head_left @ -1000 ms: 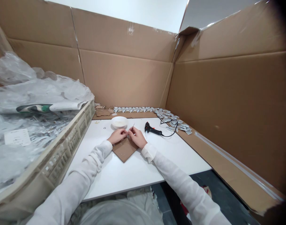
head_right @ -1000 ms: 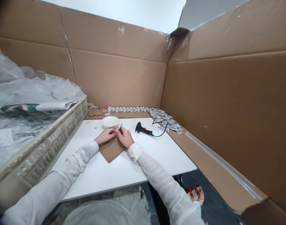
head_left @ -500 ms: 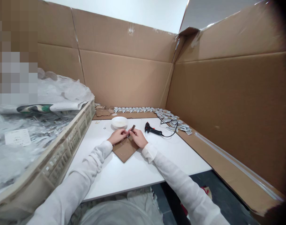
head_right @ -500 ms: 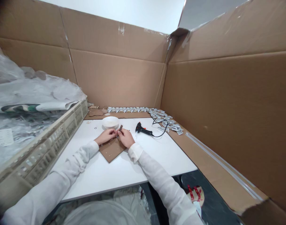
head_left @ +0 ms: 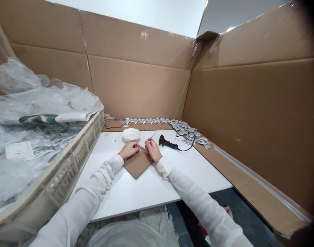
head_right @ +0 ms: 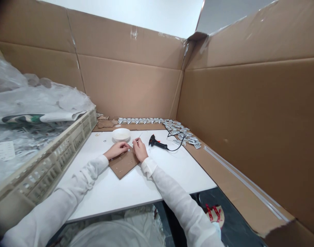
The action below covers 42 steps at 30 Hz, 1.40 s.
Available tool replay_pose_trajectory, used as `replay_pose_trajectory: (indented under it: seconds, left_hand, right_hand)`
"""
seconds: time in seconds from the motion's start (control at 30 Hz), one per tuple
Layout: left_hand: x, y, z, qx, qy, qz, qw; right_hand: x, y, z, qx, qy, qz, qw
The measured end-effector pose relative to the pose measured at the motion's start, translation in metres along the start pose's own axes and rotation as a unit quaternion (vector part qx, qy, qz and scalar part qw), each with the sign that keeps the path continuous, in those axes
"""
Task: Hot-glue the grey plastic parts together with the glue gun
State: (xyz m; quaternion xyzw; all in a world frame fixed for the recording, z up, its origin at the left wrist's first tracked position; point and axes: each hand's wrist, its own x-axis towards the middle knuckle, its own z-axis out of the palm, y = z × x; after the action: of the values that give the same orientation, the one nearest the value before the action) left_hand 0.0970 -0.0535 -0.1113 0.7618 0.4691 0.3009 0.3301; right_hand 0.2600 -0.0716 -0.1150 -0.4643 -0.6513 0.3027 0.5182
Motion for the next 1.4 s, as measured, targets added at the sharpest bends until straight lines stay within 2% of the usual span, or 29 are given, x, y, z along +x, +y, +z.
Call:
replay_pose_trajectory:
  seconds: [0.47,0.87,1.4]
  left_hand:
    - [-0.0017,0.003,-0.0001,0.017,0.009,-0.002,1.0]
    - [0.0022,-0.004,0.0016,0.025,0.014,0.007,1.0]
    - [0.0003,-0.0006,0.0002,0.025,0.011,0.006,1.0]
  right_hand:
    - [0.0012,0.0059,0.0032,-0.016,0.006,0.024,1.0]
    - [0.0031,0.0111,0.0051,-0.017,0.001,0.019,1.0]
    - [0.0011,0.0072,0.0041,-0.041,-0.008,0.016,0.999]
